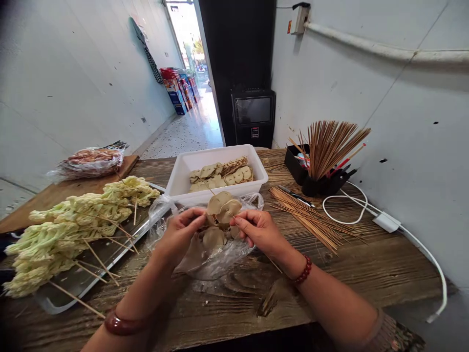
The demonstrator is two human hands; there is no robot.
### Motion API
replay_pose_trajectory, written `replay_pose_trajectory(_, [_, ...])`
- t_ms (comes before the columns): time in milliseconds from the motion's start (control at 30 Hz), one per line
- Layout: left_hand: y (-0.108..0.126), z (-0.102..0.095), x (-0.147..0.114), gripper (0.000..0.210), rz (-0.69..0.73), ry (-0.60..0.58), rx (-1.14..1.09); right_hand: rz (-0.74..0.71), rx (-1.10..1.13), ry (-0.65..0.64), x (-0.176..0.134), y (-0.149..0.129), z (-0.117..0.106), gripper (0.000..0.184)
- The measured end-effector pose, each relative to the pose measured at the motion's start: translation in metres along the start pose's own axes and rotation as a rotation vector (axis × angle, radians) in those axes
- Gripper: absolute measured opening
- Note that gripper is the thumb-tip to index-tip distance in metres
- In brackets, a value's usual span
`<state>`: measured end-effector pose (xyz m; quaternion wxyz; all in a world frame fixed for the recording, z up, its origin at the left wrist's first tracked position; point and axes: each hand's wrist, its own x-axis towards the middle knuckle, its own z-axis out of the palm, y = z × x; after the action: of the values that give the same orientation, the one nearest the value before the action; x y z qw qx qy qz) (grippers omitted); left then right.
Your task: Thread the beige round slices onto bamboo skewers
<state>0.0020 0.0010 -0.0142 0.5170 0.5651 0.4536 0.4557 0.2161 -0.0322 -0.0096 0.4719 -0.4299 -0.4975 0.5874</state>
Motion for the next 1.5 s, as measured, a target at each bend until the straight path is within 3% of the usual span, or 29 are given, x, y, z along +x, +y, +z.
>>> replay_pose_trajectory(100, [0.009, -0.007, -0.001, 0.027, -0.111, 0.060, -0.322, -0.005, 0.026, -0.014, -0.001, 0.003, -0.001, 0.040])
replay_pose_trajectory(233, [0.016, -0.010, -0.002, 0.037, -0.191, 0.069, -0.448, 0.001, 0.028, -0.034, -0.003, 0.004, -0.001, 0.040])
replay_pose_trajectory(533, [0.017, -0.012, -0.001, 0.051, -0.119, 0.089, -0.445, 0.042, -0.067, -0.096, -0.004, 0.008, 0.001, 0.037])
replay_pose_trajectory(800, [0.017, -0.014, 0.000, 0.049, -0.094, 0.175, -0.370, 0.063, -0.129, -0.176, -0.006, 0.007, 0.001, 0.037])
replay_pose_trajectory(1067, [0.014, -0.016, 0.000, 0.031, -0.037, 0.197, -0.260, 0.017, -0.064, -0.063, -0.002, 0.007, 0.001, 0.037])
replay_pose_trajectory(1167, [0.013, -0.015, -0.001, 0.027, -0.036, 0.154, -0.199, -0.005, -0.010, 0.009, 0.000, 0.008, 0.001, 0.037])
replay_pose_trajectory(1300, [0.013, -0.006, -0.005, 0.024, -0.032, -0.039, -0.074, -0.066, 0.052, 0.106, 0.002, 0.007, 0.001, 0.036])
replay_pose_trajectory(1400, [0.012, 0.003, -0.007, 0.022, -0.046, -0.161, -0.002, -0.087, 0.028, 0.130, 0.002, 0.006, 0.003, 0.034])
replay_pose_trajectory(1500, [0.012, 0.009, -0.009, 0.020, -0.029, -0.207, 0.064, -0.087, -0.028, 0.126, 0.001, 0.005, 0.007, 0.030])
